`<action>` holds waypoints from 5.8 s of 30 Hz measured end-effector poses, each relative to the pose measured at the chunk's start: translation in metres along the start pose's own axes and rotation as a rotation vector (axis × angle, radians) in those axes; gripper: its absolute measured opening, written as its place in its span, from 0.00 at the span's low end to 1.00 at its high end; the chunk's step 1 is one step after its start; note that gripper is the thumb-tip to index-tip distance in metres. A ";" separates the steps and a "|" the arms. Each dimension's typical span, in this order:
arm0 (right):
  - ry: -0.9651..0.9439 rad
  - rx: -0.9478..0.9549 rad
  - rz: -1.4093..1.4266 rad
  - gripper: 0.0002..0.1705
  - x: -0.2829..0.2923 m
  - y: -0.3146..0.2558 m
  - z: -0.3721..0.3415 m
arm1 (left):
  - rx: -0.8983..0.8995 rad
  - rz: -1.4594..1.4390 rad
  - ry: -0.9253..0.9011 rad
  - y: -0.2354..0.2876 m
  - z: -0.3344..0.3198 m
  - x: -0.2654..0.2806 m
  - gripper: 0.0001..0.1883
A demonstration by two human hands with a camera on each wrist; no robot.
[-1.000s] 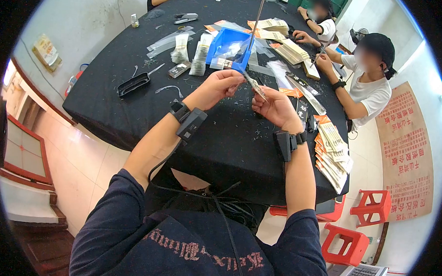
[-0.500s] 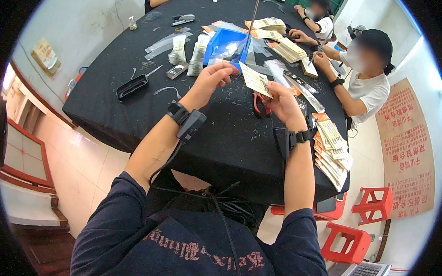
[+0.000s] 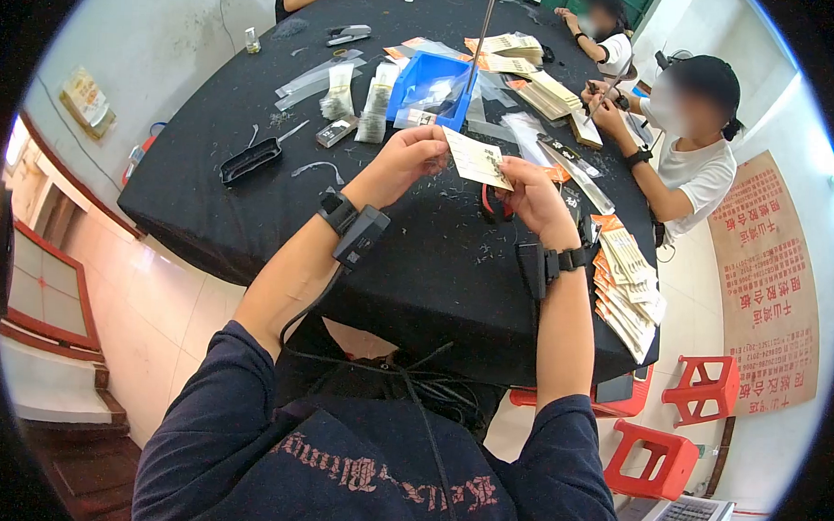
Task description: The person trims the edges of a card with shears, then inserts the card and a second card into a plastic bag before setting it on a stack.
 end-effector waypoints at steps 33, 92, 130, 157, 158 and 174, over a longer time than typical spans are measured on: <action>-0.086 -0.021 0.184 0.10 -0.001 -0.002 0.000 | 0.081 0.147 0.024 0.000 -0.002 -0.005 0.10; 0.206 0.283 -0.032 0.09 -0.002 -0.022 0.000 | -0.301 0.077 0.272 0.022 0.001 0.021 0.26; 0.052 0.244 -0.256 0.19 -0.046 -0.018 -0.007 | -0.121 -0.243 0.335 0.002 0.000 0.025 0.20; 0.264 0.317 -0.029 0.12 0.015 -0.029 -0.003 | -0.046 0.297 0.277 -0.003 -0.002 0.022 0.29; 0.246 0.315 -0.023 0.12 0.010 -0.029 -0.003 | -0.081 0.304 0.287 -0.001 -0.002 0.024 0.29; 0.286 0.422 0.238 0.14 0.021 -0.027 -0.006 | 0.011 0.360 0.250 -0.003 -0.002 0.013 0.20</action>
Point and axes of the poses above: each hand's wrist, its own z-axis towards the middle knuckle, its own x-axis out of the back of the hand, y = z × x, the point moved 10 cm from there along z, towards the middle knuckle, and after that the axes turned 1 degree about -x, right-handed, at the moved point
